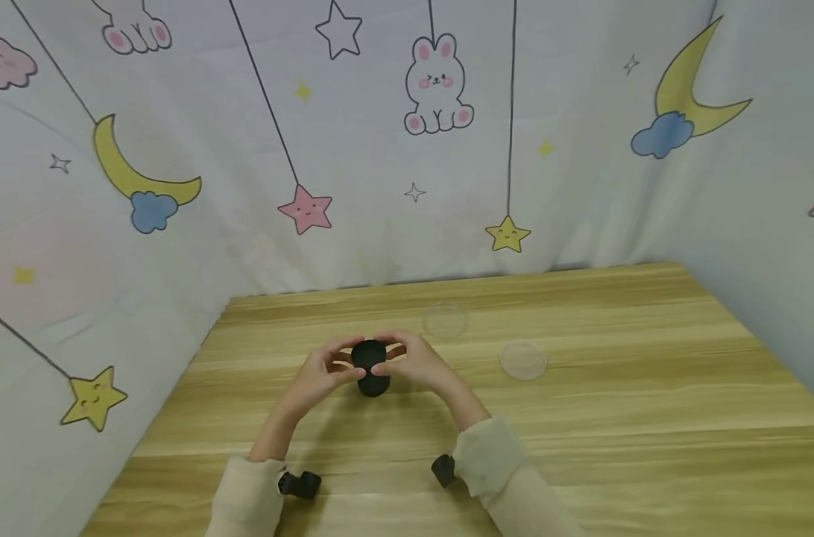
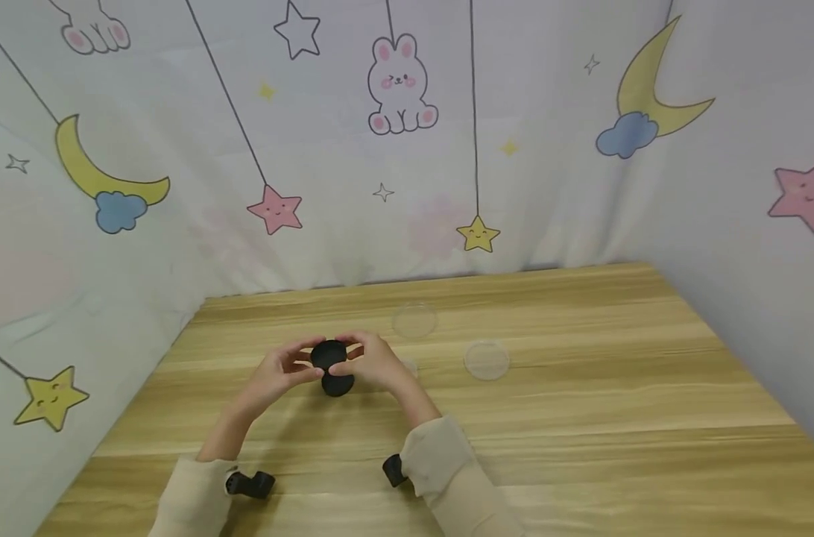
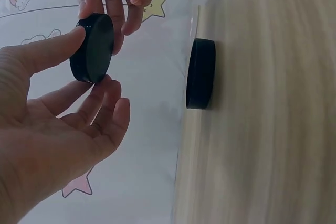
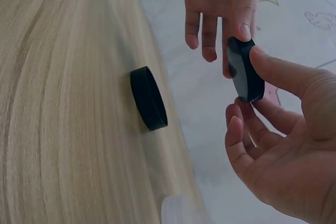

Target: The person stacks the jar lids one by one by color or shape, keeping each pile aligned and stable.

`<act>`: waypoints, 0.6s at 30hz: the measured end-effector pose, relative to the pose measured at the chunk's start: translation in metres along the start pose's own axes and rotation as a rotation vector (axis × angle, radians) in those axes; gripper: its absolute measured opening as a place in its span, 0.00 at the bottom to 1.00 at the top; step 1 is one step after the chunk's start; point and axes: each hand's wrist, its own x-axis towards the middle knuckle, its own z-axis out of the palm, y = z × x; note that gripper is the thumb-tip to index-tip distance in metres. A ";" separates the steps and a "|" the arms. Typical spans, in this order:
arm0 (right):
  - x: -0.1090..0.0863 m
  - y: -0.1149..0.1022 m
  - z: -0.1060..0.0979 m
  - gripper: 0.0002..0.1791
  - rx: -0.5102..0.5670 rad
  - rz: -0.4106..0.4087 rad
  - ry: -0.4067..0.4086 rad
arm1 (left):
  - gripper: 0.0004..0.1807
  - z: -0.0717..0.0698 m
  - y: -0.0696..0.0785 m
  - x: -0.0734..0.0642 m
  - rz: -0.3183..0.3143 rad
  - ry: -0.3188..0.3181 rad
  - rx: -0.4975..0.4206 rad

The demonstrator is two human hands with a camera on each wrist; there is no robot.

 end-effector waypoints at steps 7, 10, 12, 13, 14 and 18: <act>0.008 0.007 0.002 0.31 -0.022 0.022 -0.057 | 0.31 -0.004 -0.006 0.000 0.038 -0.017 0.076; 0.012 0.012 0.004 0.31 -0.029 0.018 -0.084 | 0.31 -0.008 -0.010 -0.001 0.014 -0.034 0.069; 0.013 0.016 0.005 0.30 -0.039 0.021 -0.088 | 0.32 -0.008 -0.014 -0.001 -0.014 -0.054 0.068; 0.013 0.018 0.006 0.30 -0.048 0.020 -0.085 | 0.32 -0.008 -0.015 -0.001 -0.025 -0.066 0.070; 0.013 0.021 0.007 0.30 -0.056 0.022 -0.080 | 0.32 -0.007 -0.017 -0.001 -0.039 -0.074 0.072; 0.011 0.028 0.011 0.29 -0.069 0.045 -0.064 | 0.32 -0.004 -0.023 0.000 -0.071 -0.082 0.079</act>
